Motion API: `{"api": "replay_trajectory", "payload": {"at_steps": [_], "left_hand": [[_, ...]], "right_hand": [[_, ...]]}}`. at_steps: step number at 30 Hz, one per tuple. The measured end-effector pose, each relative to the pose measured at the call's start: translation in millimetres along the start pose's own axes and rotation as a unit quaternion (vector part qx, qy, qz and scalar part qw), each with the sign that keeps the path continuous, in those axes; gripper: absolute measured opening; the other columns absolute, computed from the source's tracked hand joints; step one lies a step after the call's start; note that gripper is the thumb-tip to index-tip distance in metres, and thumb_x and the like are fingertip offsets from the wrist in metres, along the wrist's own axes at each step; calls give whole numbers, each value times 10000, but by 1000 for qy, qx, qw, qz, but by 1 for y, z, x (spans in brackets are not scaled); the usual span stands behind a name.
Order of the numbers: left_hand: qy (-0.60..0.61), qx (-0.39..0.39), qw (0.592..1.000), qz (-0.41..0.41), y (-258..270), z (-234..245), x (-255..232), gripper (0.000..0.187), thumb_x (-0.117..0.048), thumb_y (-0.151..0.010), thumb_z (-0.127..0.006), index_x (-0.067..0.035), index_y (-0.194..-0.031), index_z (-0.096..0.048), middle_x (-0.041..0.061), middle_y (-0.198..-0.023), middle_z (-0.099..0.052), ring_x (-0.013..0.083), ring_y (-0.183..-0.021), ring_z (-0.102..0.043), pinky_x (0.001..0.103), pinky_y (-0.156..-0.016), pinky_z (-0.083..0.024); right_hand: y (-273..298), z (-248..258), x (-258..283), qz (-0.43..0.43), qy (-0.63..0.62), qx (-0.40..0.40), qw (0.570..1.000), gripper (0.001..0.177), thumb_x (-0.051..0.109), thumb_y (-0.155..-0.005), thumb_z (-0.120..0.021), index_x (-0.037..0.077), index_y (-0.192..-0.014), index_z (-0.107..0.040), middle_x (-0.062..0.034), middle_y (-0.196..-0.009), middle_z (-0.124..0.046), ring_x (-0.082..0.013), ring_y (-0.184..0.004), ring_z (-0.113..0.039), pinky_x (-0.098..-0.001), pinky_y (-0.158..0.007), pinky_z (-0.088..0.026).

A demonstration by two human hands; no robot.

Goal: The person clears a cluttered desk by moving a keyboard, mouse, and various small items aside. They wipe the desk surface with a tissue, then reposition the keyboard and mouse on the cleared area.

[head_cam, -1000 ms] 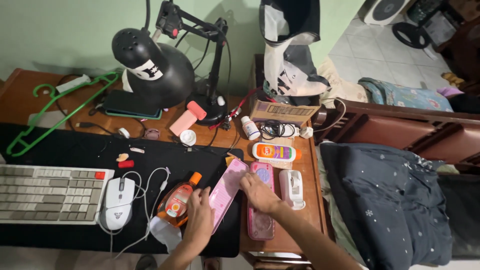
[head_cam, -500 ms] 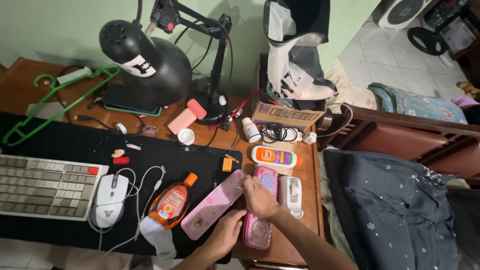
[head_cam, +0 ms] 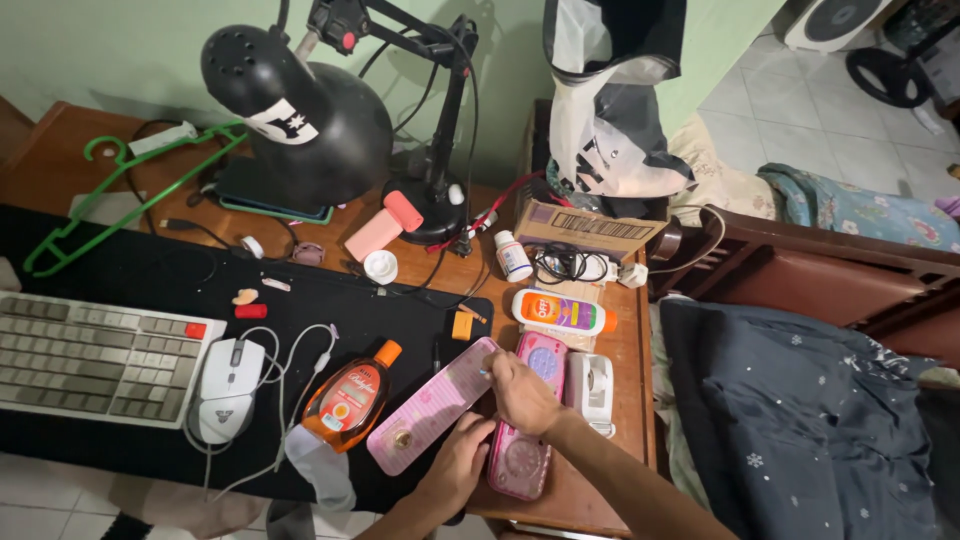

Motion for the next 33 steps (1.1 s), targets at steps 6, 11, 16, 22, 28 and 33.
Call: {"api": "replay_trajectory", "payload": {"at_steps": [6, 11, 16, 22, 28, 33], "left_hand": [[29, 11, 993, 116, 7, -19, 31, 473, -229, -957, -607, -45, -1380, -500, 177, -1129, -560, 305, -984, -621, 396, -897, -514], [1, 2, 998, 56, -8, -24, 14, 614, -273, -921, -768, -4, -1361, -434, 200, -1171, -505, 338, -1098, -546, 431, -957, -442], [-55, -24, 994, 92, -25, -30, 17, 619, -194, -746, -886, -35, -1187, -482, 175, -1138, -518, 363, -1104, -526, 433, -959, -422], [-25, 19, 979, 200, -33, -30, 40, 668, -188, -661, -938, -84, -1101, -447, 122, -1103, -504, 309, -1066, -536, 397, -914, -465], [14, 63, 984, 169, -34, -33, 54, 609, -180, -667, -954, -76, -1042, -486, 104, -1058, -527, 257, -1016, -547, 378, -906, -475], [20, 77, 985, 153, -25, -12, 44, 438, -178, -805, -873, -48, -1086, -564, 119, -1042, -602, 228, -953, -620, 359, -858, -527]], "right_hand": [[-6, 21, -43, -129, 53, 12, 990, 343, -35, -845, -521, -29, -1182, -457, -296, -964, -594, -482, -891, -597, -519, -779, -487], [-27, 43, -76, -189, 93, -72, 975, 223, 28, -850, -555, -17, -1050, -468, -312, -933, -610, -504, -878, -598, -528, -795, -480], [-32, 34, -83, -243, 101, -63, 963, 130, 97, -973, -490, 3, -1060, -469, -297, -908, -644, -486, -873, -627, -541, -786, -484], [-38, 30, -86, -283, 116, -26, 952, 185, 202, -1036, -473, 27, -1087, -444, -294, -832, -657, -487, -834, -641, -560, -771, -489], [-44, 31, -77, -285, 57, 23, 956, 222, 222, -1043, -451, 21, -1134, -431, -319, -849, -654, -502, -832, -650, -561, -773, -492], [-43, 25, -61, -238, 40, 23, 970, 246, 241, -1050, -450, 20, -1158, -456, -323, -870, -654, -516, -847, -639, -562, -775, -488]]}}
Point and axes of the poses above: each hand's wrist, its own y-axis away from the middle knuckle, its own z-axis out of the back of the hand, x = y × z, the point moved 9 cm from there along -y, towards the middle knuckle
